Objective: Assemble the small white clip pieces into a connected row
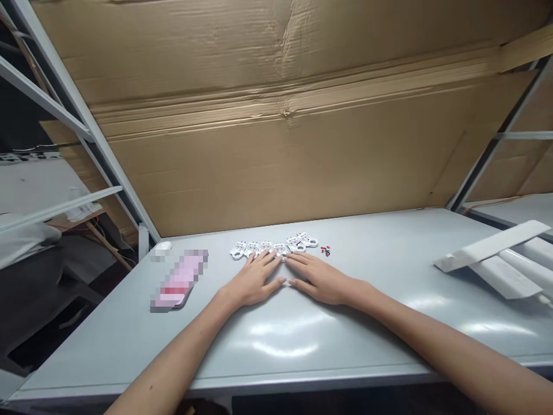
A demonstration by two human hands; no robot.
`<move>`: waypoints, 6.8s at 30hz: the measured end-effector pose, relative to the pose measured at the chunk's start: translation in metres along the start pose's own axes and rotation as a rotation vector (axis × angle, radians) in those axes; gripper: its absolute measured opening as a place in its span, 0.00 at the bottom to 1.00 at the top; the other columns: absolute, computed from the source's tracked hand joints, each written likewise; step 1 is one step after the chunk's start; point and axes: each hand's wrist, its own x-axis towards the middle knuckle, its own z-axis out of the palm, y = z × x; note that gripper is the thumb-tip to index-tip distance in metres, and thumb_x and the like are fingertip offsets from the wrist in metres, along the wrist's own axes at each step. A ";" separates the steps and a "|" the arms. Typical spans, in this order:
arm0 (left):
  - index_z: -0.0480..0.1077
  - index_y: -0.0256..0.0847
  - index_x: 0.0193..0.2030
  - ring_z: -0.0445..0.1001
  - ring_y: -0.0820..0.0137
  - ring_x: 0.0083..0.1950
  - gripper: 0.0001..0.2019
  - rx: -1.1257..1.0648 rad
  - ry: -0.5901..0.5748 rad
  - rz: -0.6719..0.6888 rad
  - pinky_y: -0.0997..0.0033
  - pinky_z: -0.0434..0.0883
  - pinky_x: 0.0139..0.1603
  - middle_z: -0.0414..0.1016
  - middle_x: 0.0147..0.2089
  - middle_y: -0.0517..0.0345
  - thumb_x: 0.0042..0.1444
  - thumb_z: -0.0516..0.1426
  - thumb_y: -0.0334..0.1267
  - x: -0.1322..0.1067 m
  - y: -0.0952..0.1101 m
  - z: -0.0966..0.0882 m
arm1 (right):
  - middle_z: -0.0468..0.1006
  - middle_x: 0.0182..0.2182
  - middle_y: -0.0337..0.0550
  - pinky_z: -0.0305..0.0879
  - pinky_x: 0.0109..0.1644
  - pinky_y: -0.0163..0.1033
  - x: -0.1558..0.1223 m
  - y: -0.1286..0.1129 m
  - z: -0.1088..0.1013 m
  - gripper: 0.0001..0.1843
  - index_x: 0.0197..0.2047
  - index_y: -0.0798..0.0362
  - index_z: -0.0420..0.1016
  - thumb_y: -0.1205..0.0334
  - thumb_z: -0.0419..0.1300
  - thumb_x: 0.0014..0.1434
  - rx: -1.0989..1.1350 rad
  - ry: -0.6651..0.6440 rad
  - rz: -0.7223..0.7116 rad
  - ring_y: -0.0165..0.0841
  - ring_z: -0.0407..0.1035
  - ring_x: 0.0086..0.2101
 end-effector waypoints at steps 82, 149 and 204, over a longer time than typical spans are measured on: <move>0.62 0.41 0.66 0.53 0.55 0.71 0.25 0.016 0.164 0.010 0.52 0.54 0.70 0.57 0.70 0.46 0.68 0.46 0.52 -0.013 0.002 -0.010 | 0.79 0.44 0.49 0.69 0.50 0.46 0.005 0.015 -0.005 0.12 0.44 0.52 0.79 0.66 0.55 0.64 0.134 0.203 -0.045 0.39 0.73 0.45; 0.64 0.46 0.65 0.54 0.59 0.72 0.23 -0.040 0.054 0.193 0.54 0.54 0.70 0.55 0.72 0.52 0.70 0.43 0.51 -0.016 0.011 -0.016 | 0.79 0.48 0.51 0.68 0.61 0.45 0.008 0.022 -0.024 0.04 0.38 0.53 0.77 0.63 0.65 0.58 1.534 0.184 0.640 0.41 0.73 0.51; 0.69 0.42 0.59 0.62 0.57 0.67 0.21 -0.049 0.160 0.243 0.56 0.59 0.68 0.65 0.66 0.48 0.70 0.45 0.48 -0.016 0.013 -0.023 | 0.80 0.45 0.47 0.68 0.47 0.46 -0.015 0.078 -0.048 0.11 0.42 0.48 0.81 0.59 0.59 0.59 0.044 0.120 0.327 0.45 0.74 0.43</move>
